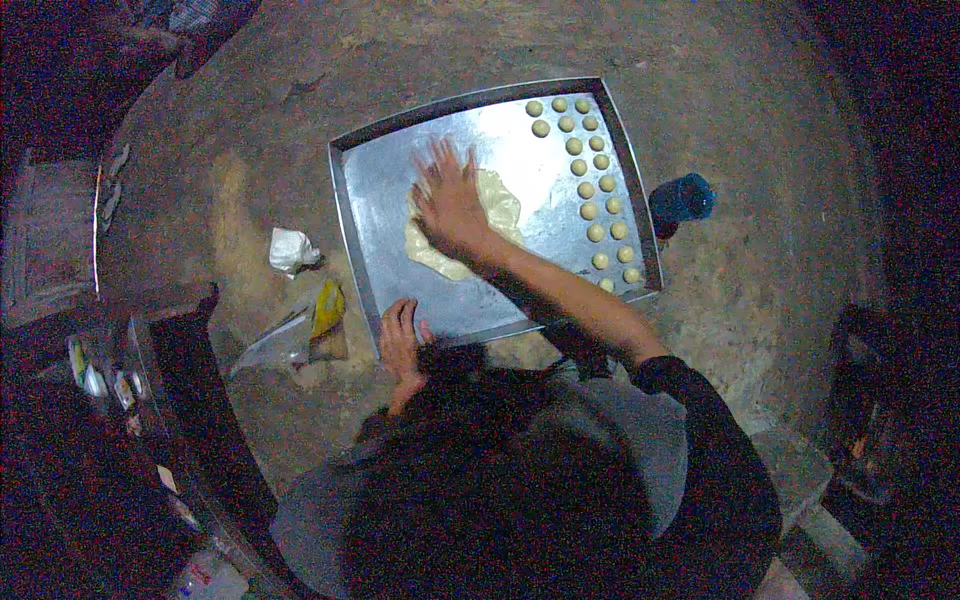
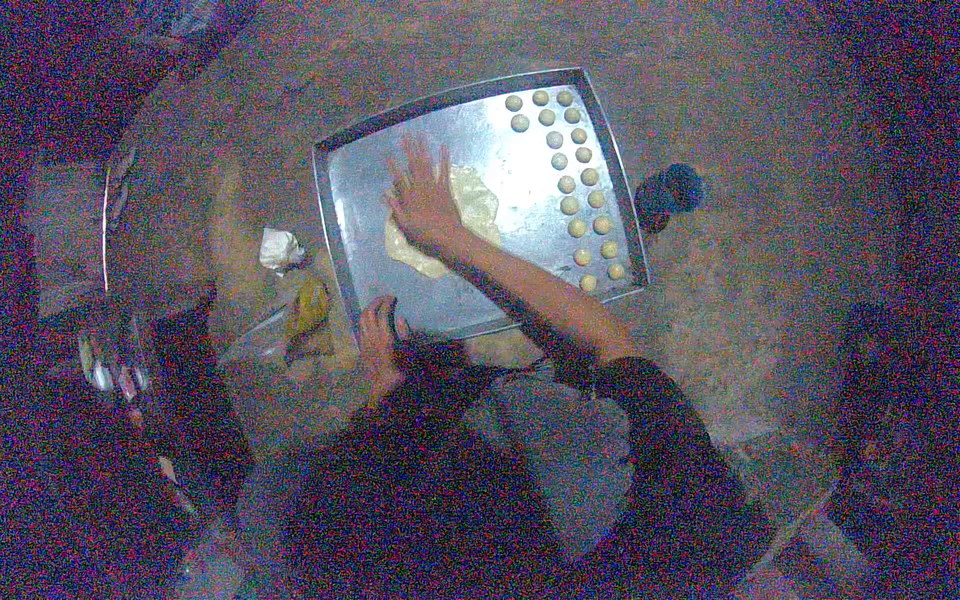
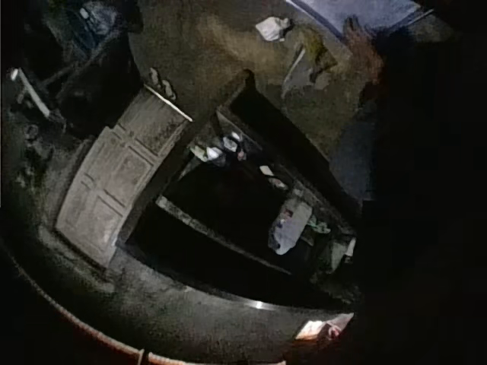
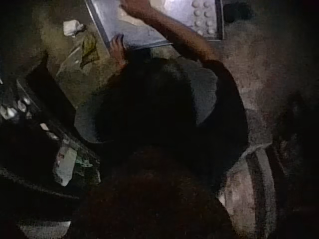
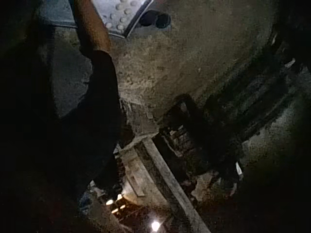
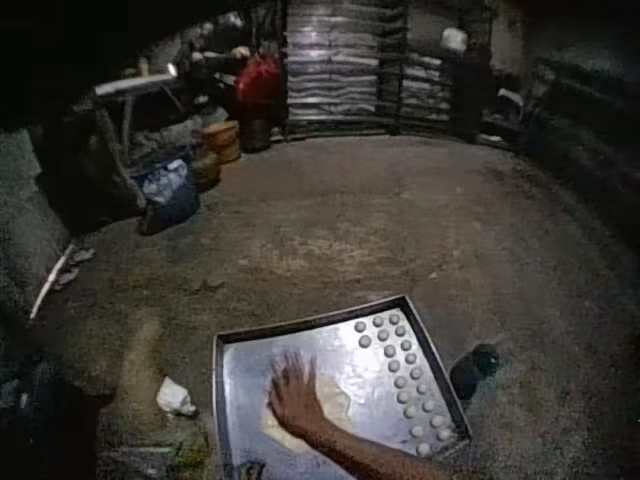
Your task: The person kneads a portion of dough on a metal tray by hand, flattening it with their palms, rolling it into a cylinder, and stretching it.
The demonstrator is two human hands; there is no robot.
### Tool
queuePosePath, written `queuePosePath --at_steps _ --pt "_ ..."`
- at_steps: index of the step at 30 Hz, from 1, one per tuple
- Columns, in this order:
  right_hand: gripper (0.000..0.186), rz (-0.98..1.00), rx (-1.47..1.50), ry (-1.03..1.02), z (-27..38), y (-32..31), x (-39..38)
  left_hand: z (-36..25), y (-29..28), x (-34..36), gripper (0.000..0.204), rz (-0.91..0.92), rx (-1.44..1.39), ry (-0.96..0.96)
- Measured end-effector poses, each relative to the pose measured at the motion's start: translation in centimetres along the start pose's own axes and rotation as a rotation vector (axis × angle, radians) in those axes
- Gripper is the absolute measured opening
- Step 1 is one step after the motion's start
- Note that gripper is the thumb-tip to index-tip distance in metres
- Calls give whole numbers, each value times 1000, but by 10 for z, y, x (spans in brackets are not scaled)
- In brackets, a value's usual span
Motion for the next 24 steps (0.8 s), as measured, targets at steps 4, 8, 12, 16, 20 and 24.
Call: queuePosePath --at_steps 4,8,12,16,20,24 --pt "57 186 44 -528 6 50 -35 9 6 1 45 -43 -26 37" --pt "56 174 -53 -544 33 30 -25 24 18 -4 47 -36 -13 -9" --pt "54 153 -11 -436 37 37 -47 14 10 -5 49 -80 4 -16" --pt "47 273 16 -518 34 54 -61 19 13 -4 47 -86 -7 31" --pt "48 210 178 -239 32 30 -42 12 10 -5 46 -49 -41 27" --pt "50 -131 96 -88 20 -28 29 -5 -2 7 47 -24 -43 60"
Point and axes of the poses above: each hand's wrist, its own x-axis towards the middle knuckle, its own y-axis out of the palm, z = x × y, the point moved 3 cm from there along x, towards the middle knuckle, and after that the axes turned 8 degrees about z, right-handed, at the moved point
